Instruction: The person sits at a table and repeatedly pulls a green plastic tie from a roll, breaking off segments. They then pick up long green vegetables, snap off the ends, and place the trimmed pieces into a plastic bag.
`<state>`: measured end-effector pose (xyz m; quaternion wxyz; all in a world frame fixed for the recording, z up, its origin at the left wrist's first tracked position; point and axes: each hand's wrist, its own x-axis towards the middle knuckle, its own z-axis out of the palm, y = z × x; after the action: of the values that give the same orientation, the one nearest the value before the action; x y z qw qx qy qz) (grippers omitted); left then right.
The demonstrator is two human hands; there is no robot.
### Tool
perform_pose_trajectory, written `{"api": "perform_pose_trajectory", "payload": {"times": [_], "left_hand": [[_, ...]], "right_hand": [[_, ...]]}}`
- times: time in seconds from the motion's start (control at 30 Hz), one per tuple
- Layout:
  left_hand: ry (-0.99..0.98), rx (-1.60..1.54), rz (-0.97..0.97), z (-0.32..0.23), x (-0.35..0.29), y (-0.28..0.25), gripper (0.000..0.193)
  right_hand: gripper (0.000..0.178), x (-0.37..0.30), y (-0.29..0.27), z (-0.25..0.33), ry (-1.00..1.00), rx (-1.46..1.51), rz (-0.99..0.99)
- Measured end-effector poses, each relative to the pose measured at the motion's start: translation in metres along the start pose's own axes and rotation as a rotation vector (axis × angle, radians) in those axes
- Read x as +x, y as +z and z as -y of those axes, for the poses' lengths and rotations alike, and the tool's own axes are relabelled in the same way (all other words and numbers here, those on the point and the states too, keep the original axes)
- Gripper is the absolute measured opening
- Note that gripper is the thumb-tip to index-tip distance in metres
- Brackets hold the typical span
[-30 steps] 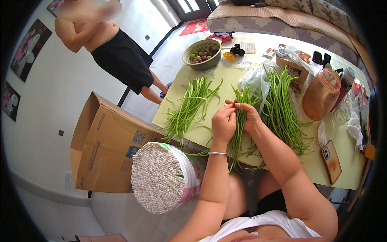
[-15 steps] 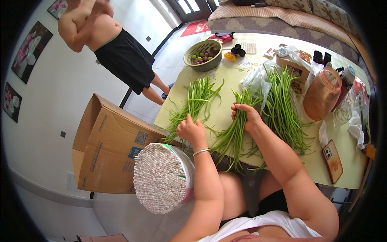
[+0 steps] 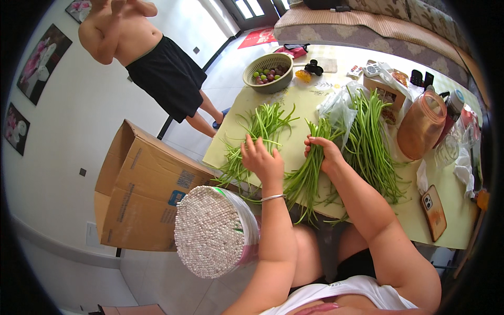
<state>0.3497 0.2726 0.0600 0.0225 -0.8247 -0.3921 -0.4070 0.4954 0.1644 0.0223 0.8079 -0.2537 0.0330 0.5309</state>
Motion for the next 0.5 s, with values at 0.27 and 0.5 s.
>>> {"api": "perform_pose_trajectory", "payload": {"times": [0.27,0.5], "left_hand": [[0.054,-0.014,0.047,0.030,-0.007,0.033,0.032],[0.076,-0.034,-0.074,0.012,0.002,0.005,0.014]], "right_hand": [[0.022,0.000,0.003,-0.004,-0.016,-0.026,0.006],[0.022,0.000,0.001,-0.005,-0.017,-0.021,0.007]]}}
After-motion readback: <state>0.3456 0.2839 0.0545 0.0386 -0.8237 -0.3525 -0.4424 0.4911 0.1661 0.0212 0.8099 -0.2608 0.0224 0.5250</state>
